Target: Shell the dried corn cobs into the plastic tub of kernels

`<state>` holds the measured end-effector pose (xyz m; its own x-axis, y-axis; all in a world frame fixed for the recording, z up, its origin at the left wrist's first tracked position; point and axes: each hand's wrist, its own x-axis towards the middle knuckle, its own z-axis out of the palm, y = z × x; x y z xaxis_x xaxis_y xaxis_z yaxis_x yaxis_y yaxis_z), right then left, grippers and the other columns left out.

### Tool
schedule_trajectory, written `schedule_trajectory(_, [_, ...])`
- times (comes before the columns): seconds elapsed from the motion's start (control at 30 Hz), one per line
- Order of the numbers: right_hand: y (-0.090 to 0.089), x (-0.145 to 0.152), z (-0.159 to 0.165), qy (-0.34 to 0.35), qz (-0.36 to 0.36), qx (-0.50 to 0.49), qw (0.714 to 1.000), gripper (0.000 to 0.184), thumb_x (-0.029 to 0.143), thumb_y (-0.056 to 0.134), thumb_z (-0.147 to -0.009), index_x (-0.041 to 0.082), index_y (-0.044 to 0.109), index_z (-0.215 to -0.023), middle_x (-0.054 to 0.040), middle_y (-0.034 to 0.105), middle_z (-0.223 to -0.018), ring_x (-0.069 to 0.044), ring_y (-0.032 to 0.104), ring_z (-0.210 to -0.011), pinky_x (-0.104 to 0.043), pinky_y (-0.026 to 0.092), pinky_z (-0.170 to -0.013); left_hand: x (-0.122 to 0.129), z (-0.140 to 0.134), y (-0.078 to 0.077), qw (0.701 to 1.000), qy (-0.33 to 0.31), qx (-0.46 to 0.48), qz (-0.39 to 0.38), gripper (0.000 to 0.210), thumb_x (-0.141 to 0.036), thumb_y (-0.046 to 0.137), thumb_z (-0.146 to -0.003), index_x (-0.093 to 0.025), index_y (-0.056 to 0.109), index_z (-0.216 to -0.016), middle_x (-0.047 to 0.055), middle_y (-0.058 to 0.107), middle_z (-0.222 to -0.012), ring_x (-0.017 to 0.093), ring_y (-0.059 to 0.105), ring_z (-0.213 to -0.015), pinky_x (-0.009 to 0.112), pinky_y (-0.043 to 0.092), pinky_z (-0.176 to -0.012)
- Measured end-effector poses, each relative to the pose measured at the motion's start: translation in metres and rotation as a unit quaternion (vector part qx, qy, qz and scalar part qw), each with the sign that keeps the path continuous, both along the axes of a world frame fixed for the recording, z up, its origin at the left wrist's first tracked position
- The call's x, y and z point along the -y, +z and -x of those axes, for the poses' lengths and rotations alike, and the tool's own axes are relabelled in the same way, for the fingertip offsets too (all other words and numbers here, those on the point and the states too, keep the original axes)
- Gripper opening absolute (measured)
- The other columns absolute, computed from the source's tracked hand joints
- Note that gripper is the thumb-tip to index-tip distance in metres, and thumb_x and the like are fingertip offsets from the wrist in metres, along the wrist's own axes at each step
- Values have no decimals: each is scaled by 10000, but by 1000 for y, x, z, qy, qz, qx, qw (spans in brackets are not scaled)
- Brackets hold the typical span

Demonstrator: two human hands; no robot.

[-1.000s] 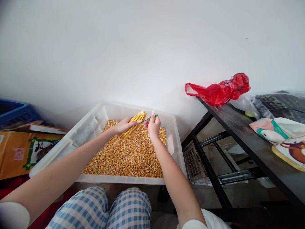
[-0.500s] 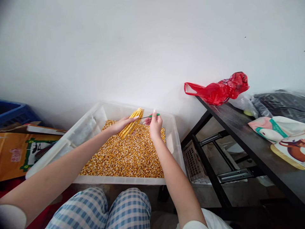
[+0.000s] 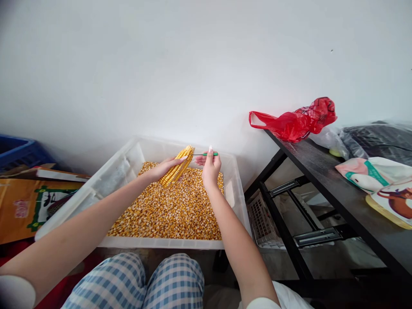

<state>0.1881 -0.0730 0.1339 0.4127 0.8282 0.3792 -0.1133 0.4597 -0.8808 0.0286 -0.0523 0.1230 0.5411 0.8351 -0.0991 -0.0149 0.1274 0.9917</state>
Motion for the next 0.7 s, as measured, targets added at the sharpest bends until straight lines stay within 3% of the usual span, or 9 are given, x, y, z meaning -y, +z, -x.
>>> schedule_trajectory(0.7, [-5, 8, 11, -22, -28, 43, 998, 290, 448, 389, -836, 175, 474, -786, 16, 606, -569, -85, 576, -478, -203, 478, -511, 3, -2, 0, 1000, 4, -3, -11, 501, -598, 527, -701, -134, 526, -890, 62, 608, -654, 199, 606, -548, 335, 507, -514])
